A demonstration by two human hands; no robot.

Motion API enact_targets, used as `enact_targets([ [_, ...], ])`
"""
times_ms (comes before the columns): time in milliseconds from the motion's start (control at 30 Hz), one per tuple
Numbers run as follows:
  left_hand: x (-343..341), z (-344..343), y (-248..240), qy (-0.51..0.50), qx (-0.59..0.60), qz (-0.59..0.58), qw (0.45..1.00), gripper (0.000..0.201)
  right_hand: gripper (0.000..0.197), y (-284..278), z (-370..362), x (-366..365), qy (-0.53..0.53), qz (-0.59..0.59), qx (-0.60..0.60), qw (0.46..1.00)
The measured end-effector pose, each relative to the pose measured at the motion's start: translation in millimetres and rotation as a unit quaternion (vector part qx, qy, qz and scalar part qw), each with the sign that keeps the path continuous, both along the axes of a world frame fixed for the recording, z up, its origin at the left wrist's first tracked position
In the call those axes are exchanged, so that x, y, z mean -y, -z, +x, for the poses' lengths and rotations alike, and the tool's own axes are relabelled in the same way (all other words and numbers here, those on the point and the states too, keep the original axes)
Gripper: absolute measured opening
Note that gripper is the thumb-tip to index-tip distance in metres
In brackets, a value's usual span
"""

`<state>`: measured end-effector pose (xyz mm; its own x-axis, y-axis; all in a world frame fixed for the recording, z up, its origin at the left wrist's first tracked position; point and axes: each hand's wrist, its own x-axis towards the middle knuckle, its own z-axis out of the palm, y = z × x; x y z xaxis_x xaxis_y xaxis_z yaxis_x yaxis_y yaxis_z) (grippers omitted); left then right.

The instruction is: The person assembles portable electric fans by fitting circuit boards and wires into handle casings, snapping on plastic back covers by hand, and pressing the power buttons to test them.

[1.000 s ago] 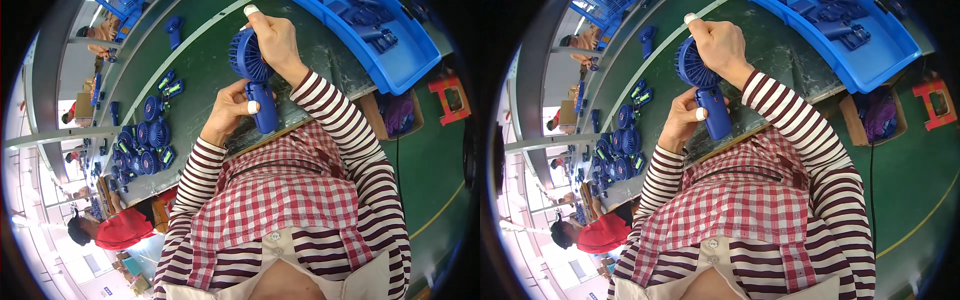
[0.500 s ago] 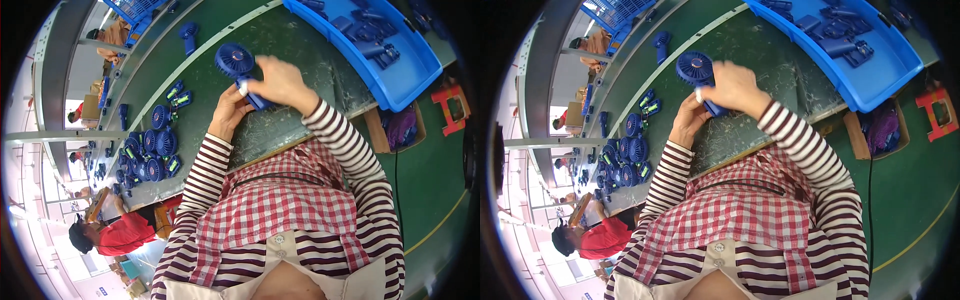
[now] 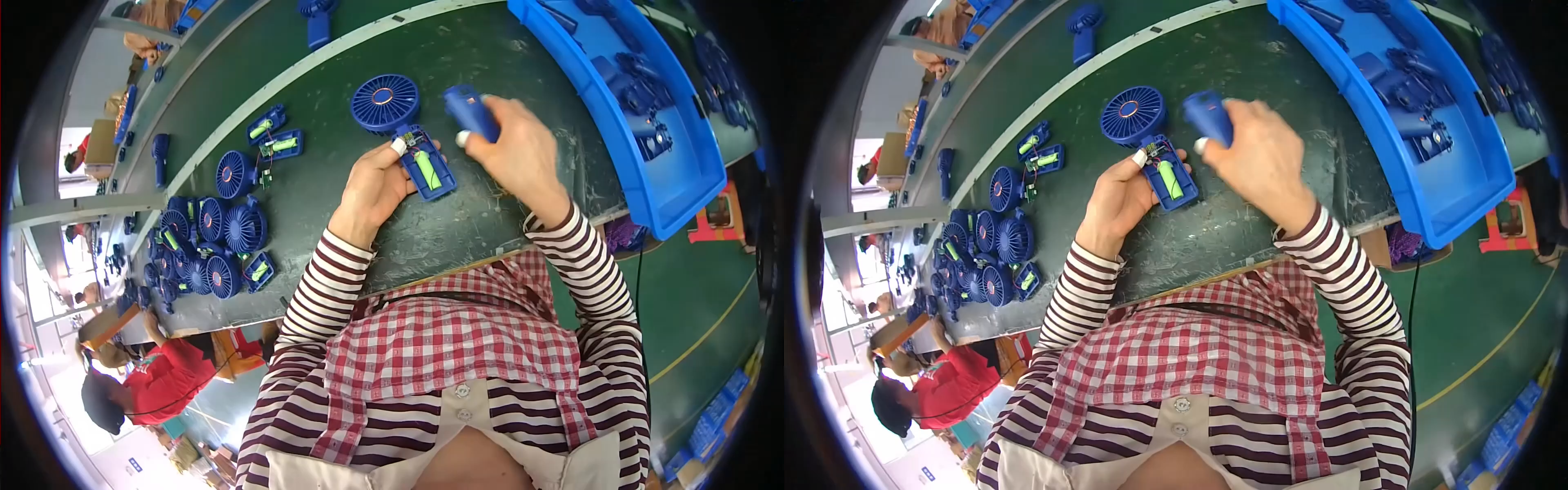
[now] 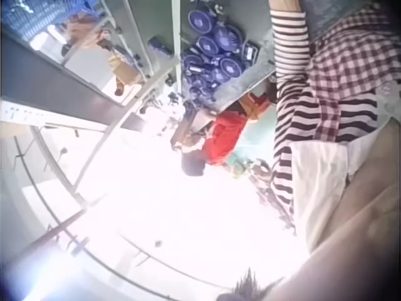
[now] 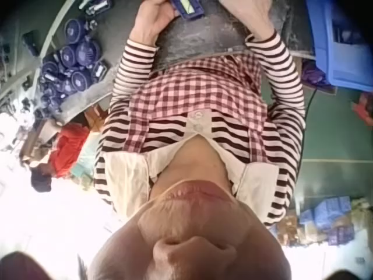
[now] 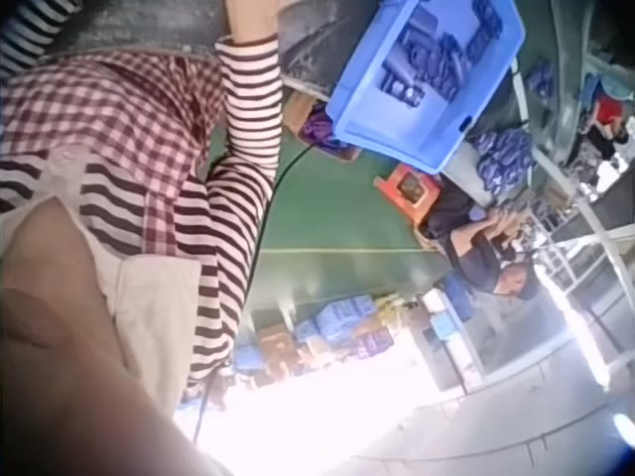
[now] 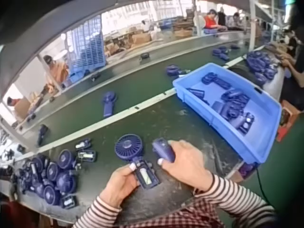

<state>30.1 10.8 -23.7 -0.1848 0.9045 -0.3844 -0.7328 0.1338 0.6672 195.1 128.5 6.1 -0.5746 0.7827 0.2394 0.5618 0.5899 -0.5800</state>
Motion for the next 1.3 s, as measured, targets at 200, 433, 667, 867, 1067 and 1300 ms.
enact_targets([
  [200,12,-5,-4,-0.013,-0.028,-0.063,0.998,0.03,0.03,8,-24,-4,-0.177,0.178,-0.123,0.96],
  [433,13,-9,-3,0.019,-0.075,-0.067,0.995,0.03,0.016,15,-51,-2,-0.324,0.137,-0.089,0.932],
  [667,13,-11,-1,-0.005,-0.062,-0.071,0.996,0.026,0.018,1,-61,1,-0.355,0.169,0.055,0.918],
  [867,14,-12,-3,-0.018,-0.06,-0.072,0.995,0.024,0.02,2,-69,5,-0.376,0.199,0.009,0.905],
  [1067,16,-12,-5,-0.03,-0.049,-0.066,0.996,0.021,0.021,14,-72,-1,-0.418,0.171,-0.043,0.891],
  [1300,14,-11,1,-0.004,-0.084,-0.07,0.994,0.023,0.022,15,-65,1,-0.397,0.133,-0.046,0.907],
])
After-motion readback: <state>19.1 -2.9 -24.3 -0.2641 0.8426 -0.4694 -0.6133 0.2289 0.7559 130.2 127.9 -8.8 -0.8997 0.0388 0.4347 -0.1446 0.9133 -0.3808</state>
